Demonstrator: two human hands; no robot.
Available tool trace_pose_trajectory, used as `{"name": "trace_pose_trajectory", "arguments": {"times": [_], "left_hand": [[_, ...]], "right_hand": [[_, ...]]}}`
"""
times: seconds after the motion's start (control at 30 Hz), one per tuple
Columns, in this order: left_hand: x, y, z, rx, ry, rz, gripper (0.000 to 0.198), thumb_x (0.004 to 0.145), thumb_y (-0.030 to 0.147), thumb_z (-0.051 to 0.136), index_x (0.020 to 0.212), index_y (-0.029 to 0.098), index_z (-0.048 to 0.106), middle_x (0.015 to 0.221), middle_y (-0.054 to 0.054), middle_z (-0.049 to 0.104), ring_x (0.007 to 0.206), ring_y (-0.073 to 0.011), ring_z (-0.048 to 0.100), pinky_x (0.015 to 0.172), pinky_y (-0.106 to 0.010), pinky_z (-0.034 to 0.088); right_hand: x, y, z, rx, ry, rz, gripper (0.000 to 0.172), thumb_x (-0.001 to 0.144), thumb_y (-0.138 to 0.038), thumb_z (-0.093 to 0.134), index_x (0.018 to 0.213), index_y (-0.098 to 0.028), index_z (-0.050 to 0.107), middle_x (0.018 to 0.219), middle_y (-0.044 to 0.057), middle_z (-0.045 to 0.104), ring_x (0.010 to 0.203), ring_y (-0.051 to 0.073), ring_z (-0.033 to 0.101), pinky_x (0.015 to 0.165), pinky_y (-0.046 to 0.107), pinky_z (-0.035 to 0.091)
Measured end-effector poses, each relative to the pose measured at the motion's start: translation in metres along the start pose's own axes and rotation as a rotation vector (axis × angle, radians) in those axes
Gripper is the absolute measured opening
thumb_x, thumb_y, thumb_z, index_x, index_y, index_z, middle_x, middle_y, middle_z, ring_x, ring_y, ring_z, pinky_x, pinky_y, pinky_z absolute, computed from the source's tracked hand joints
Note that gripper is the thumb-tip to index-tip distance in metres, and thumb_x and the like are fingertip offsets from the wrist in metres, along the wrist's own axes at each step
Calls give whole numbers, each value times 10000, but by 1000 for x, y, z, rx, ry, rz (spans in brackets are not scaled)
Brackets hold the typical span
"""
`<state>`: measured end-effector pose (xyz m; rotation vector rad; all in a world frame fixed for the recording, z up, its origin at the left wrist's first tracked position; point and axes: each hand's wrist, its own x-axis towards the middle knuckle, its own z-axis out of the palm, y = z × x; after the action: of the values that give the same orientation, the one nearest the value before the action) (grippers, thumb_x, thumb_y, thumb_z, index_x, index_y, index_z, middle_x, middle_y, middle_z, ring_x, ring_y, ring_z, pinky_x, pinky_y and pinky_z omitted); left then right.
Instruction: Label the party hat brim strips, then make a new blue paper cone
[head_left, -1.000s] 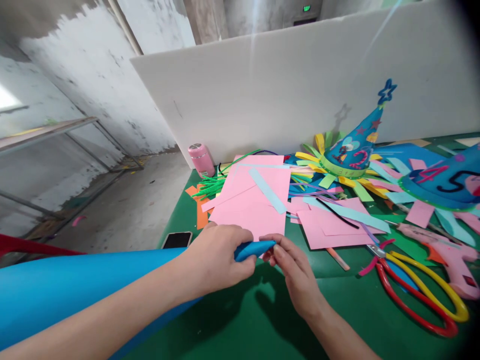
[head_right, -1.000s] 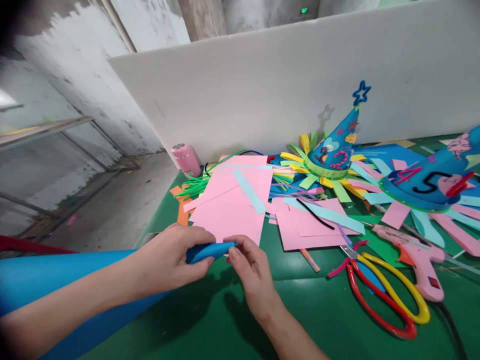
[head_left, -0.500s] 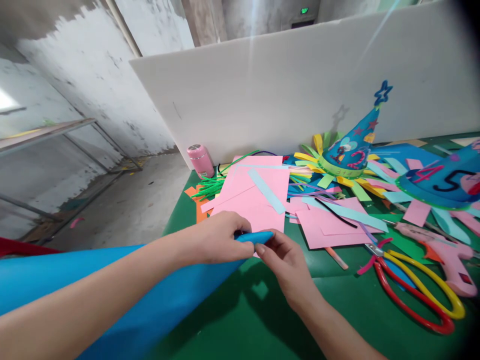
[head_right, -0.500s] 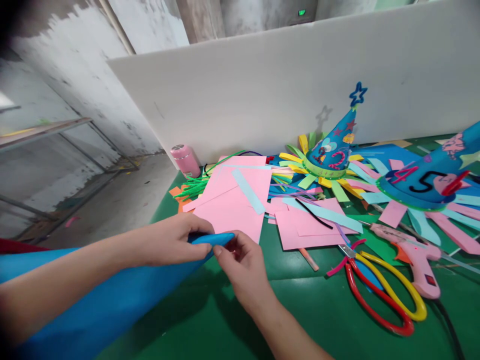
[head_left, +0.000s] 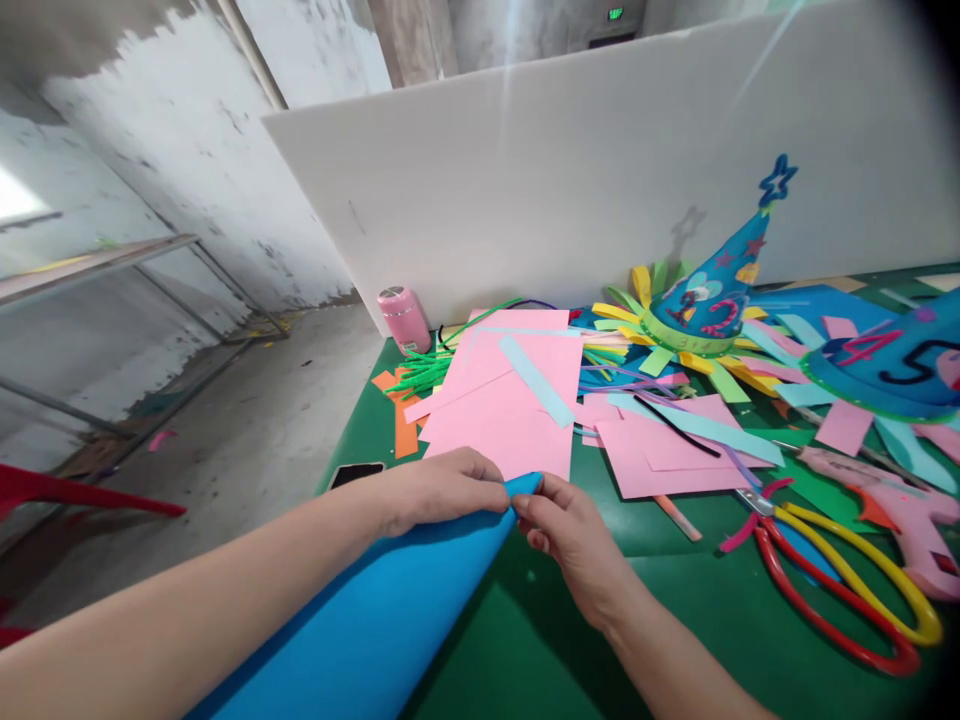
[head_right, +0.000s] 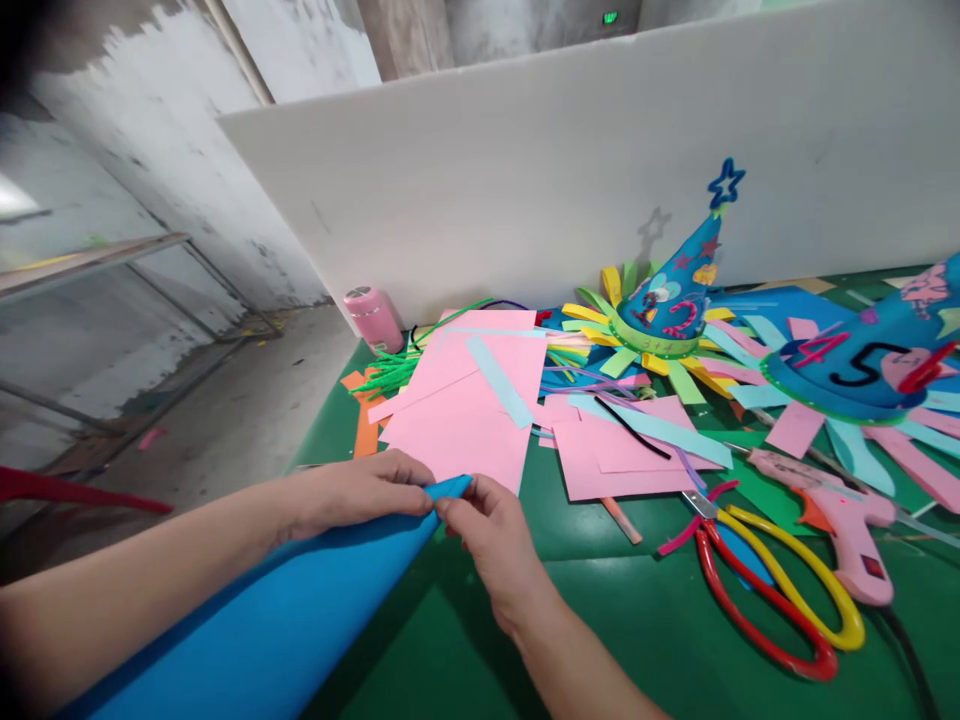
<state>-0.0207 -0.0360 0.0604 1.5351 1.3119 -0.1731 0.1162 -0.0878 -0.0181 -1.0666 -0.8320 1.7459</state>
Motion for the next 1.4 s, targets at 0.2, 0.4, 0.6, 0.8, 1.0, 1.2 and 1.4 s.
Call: {"name": "trace_pose_trajectory", "arguments": {"times": [0.2,0.4,0.6,0.8,1.0,1.2,1.4], "left_hand": [[3,-10,6,-53,-24,4,190,653,349,484,653,165,531,560,47,399,551,-107,354,484,-230,269],[3,-14,11,-74,-15,13,154,646,327,484,616,176,486,534,60,363,511,-96,328,449,-223,237],[3,-16,14,-103,-31,18,172,648,342,495,604,177,470,523,66,345,500,-92,308,448,-224,236],[5,-20,15,-125,-42,15,179,662,348,495,635,170,492,533,63,357,505,-93,309,455,-229,234],[6,-23,16,-130,-40,58,204,686,362,483,617,170,478,525,65,338,503,-91,287,461,-230,231],[2,-21,18,-128,-46,84,172,684,329,488,618,171,474,538,67,332,512,-89,287,467,-229,224],[-5,-16,17,-246,-103,97,196,685,353,514,645,162,500,532,66,363,499,-86,303,465,-224,227]], "right_hand": [[-2,4,-6,19,-33,51,204,756,-347,498,668,-163,481,637,-22,468,642,104,440,547,214,294],[0,2,-4,-85,35,-6,221,712,-364,555,634,-160,515,560,-37,441,563,89,363,512,208,269],[0,3,-4,-114,39,-72,216,685,-357,587,621,-153,560,518,-46,433,509,80,348,498,212,262],[0,4,-4,-152,46,-118,221,693,-348,579,603,-148,546,515,-47,442,511,79,354,498,211,272],[-1,3,-3,-156,50,-126,227,689,-349,587,593,-148,543,516,-42,436,515,81,354,491,211,273],[-5,5,-9,-85,-23,-139,196,731,-335,566,725,-150,630,560,-27,474,555,92,397,526,216,300],[-9,17,-20,112,-67,-142,247,720,-336,614,924,-199,641,716,8,534,661,122,455,625,248,360]]}}
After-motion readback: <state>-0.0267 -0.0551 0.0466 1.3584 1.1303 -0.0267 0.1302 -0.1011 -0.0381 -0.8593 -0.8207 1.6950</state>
